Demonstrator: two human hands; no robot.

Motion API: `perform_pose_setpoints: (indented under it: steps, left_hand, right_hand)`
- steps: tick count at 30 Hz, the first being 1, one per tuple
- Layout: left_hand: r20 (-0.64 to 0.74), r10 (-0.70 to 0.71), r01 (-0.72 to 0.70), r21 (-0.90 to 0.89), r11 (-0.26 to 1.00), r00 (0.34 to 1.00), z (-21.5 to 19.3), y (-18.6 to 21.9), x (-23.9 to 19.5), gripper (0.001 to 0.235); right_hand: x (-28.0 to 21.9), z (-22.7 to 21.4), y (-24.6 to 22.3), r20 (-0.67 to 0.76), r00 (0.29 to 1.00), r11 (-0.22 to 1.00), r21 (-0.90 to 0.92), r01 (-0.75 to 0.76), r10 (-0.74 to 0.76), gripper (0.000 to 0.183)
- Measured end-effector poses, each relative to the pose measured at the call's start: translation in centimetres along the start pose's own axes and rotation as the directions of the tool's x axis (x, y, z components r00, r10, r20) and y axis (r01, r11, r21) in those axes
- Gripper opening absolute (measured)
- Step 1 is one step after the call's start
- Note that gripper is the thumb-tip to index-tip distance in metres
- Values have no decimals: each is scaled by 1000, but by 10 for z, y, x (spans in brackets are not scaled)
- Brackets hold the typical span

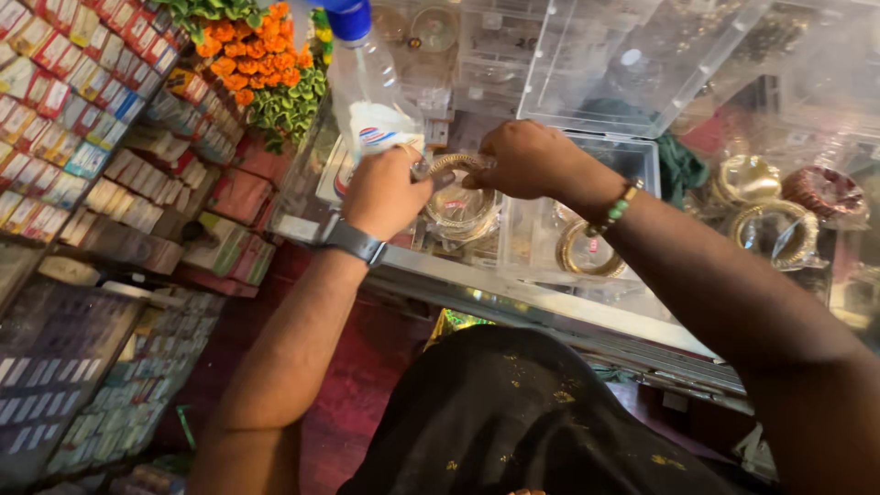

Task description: The person cleans several clear plastic containers holding gold-colored bangles using a green cloth and a spray bottle. They wipe the exterior of the containers, open them to remove and inspect the bangles, and then place the bangles back inside before closing the containers.

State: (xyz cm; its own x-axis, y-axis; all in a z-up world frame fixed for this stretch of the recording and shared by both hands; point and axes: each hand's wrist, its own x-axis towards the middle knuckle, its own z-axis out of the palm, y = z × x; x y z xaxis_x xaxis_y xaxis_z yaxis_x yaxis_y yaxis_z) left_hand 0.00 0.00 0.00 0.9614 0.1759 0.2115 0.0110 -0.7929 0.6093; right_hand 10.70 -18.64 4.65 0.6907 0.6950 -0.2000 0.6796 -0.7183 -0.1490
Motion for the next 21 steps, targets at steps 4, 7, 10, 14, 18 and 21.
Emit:
perform_pose_setpoints:
  steps: [4,7,10,14,18,21]
  left_hand:
    - [-13,60,-60,56,997,998,26,-17,4,46]
    - [24,-10,8,92,996,1000,34,-18,8,43]
    - [19,1,-4,185,983,1000,26,-10,5,37]
    - [-102,105,-79,236,969,989,9,18,-9,37]
    - [-281,229,-238,2,971,932,9,48,-26,42]
    - [-167,491,-511,-110,852,855,30,71,-18,35]
  right_hand:
    - [16,11,-3,55,999,984,-180,8,2,49]
    - [23,18,-5,96,995,970,-243,14,9,52]
    - [14,18,-6,-18,996,983,-167,78,-82,48]
    - [-29,-7,23,-276,960,958,256,125,-52,38]
    - [-74,-24,80,-93,941,943,94,-319,327,34]
    - [-74,3,103,140,966,972,-120,-203,219,52]
